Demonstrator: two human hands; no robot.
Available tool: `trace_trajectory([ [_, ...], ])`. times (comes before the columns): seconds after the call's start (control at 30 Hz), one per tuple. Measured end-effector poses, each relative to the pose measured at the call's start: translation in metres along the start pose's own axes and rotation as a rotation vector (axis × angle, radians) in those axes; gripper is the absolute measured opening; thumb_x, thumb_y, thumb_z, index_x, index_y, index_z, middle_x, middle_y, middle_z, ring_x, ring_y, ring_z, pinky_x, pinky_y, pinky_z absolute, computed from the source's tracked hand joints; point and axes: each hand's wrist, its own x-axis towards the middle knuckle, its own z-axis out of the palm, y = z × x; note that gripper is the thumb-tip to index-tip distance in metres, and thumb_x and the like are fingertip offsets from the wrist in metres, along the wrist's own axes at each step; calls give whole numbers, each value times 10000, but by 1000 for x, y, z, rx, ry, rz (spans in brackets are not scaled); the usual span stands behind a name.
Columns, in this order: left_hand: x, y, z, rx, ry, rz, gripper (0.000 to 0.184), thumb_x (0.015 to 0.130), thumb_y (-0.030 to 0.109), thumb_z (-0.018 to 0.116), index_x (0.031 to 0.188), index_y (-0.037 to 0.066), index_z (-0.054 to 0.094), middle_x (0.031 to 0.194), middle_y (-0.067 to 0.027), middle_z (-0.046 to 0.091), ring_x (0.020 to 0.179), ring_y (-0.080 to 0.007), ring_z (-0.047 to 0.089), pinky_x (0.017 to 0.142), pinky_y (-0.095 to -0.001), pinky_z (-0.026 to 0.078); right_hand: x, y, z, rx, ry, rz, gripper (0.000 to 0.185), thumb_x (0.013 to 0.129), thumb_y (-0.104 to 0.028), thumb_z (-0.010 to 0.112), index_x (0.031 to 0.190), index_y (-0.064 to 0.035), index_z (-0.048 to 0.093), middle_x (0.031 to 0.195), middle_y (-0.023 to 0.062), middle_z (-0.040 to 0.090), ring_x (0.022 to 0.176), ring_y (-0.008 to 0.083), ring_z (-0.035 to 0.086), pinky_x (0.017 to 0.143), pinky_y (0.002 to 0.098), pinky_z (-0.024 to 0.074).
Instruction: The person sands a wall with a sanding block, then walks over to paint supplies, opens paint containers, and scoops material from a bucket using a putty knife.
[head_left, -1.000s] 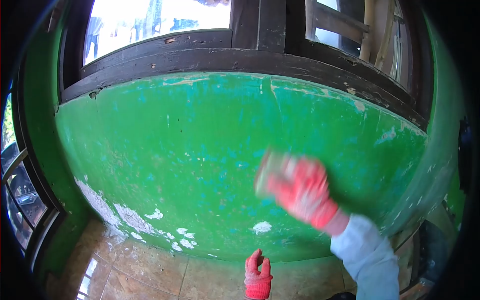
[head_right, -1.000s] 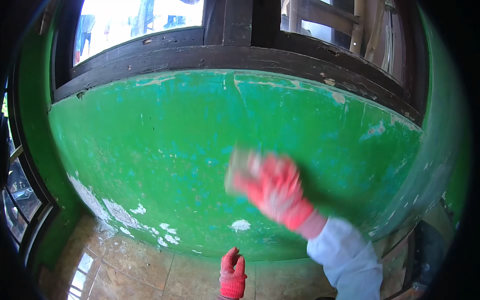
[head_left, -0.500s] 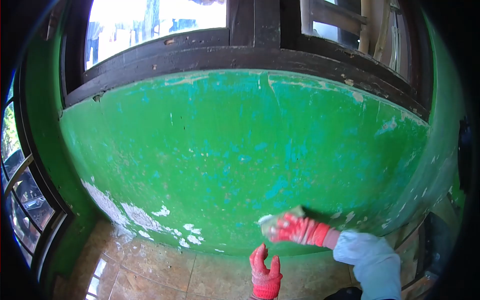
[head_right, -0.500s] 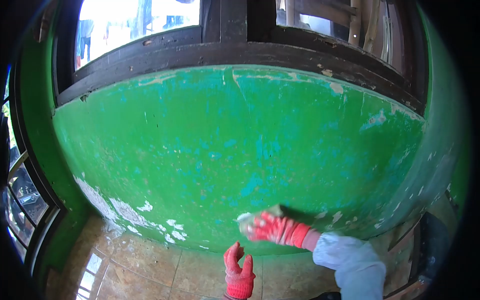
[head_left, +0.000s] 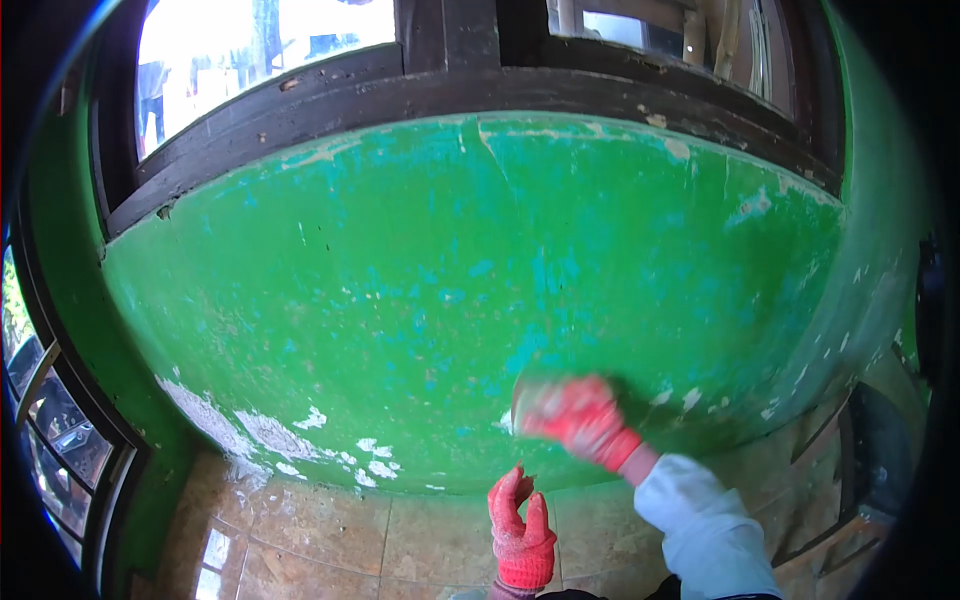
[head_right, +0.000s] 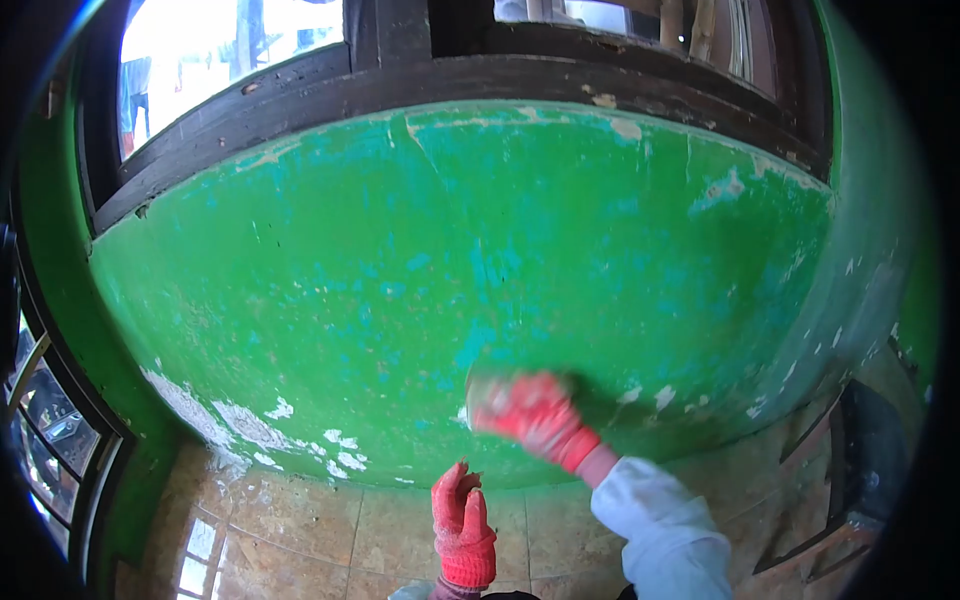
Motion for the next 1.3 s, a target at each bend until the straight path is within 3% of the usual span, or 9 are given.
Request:
trace_trajectory([
  [0.1,-5,3,-4,27,-56,37,448,869,-15,540,1307,18,451,1235,-147,486,1061,-244,564,927,-345,462,-83,11,65,-207,32,-785,434,862,-333,534,1292,-302,486,1311,15,434,1193,243,429,1021,449,364],
  [0.2,-4,2,-5,21,-64,20,411,900,-18,465,1309,21,443,1260,-95,495,1075,-199,528,959,-328,408,-53,28,30,-198,-91,-655,522,844,-332,555,1351,-387,440,1448,35,268,1326,262,298,1100,488,281],
  [0.3,-3,-12,1,11,-47,-43,439,876,-18,534,1306,26,456,1247,-141,488,1066,-235,560,929,-342,458,49,29,-39,17,205,-2,706,675,-343,779,1316,-279,491,1413,171,293,1161,393,425,924,552,381],
  [0.43,2,-15,6,64,-81,-44,437,880,-22,524,1309,29,454,1249,-134,483,1067,-232,556,932,-342,454,92,26,-63,-182,493,156,740,643,-341,808,1308,-245,497,1393,208,300,1073,445,461,849,543,416],
  [0.63,-4,-16,7,27,-69,-71,413,895,-11,497,1304,22,457,1239,-114,489,1064,-212,542,934,-326,434,-92,15,77,-348,84,-846,526,845,-365,542,1357,-310,438,1421,60,326,1288,301,342,1049,490,346],
  [0.93,-1,-9,-2,15,-57,-94,397,908,-10,467,1303,31,465,1273,-83,486,1073,-205,529,954,-322,406,48,-1,-21,-137,405,-100,576,737,-390,730,1277,-359,531,1385,104,361,1200,327,416,964,544,385],
  [1.03,-1,-7,-2,17,-63,-119,398,911,-8,467,1307,27,457,1265,-86,497,1081,-202,528,960,-321,402,31,-10,1,-180,390,-117,658,691,-407,760,1299,-374,511,1375,136,363,1182,340,417,942,546,389],
  [1.13,-3,-6,-8,-6,-59,-126,390,916,1,469,1305,27,455,1263,-87,501,1079,-200,529,959,-318,401,-60,-5,65,-219,60,-649,580,812,-432,587,1364,-346,430,1513,61,217,1383,351,229,1147,524,183],
  [1.3,-7,-1,-15,-17,-34,-85,369,931,14,468,1299,29,457,1268,-84,504,1072,-186,531,951,-309,405,-68,-10,68,-197,58,-682,545,853,-412,583,1372,-405,414,1463,51,288,1342,273,306,1099,514,272],
])
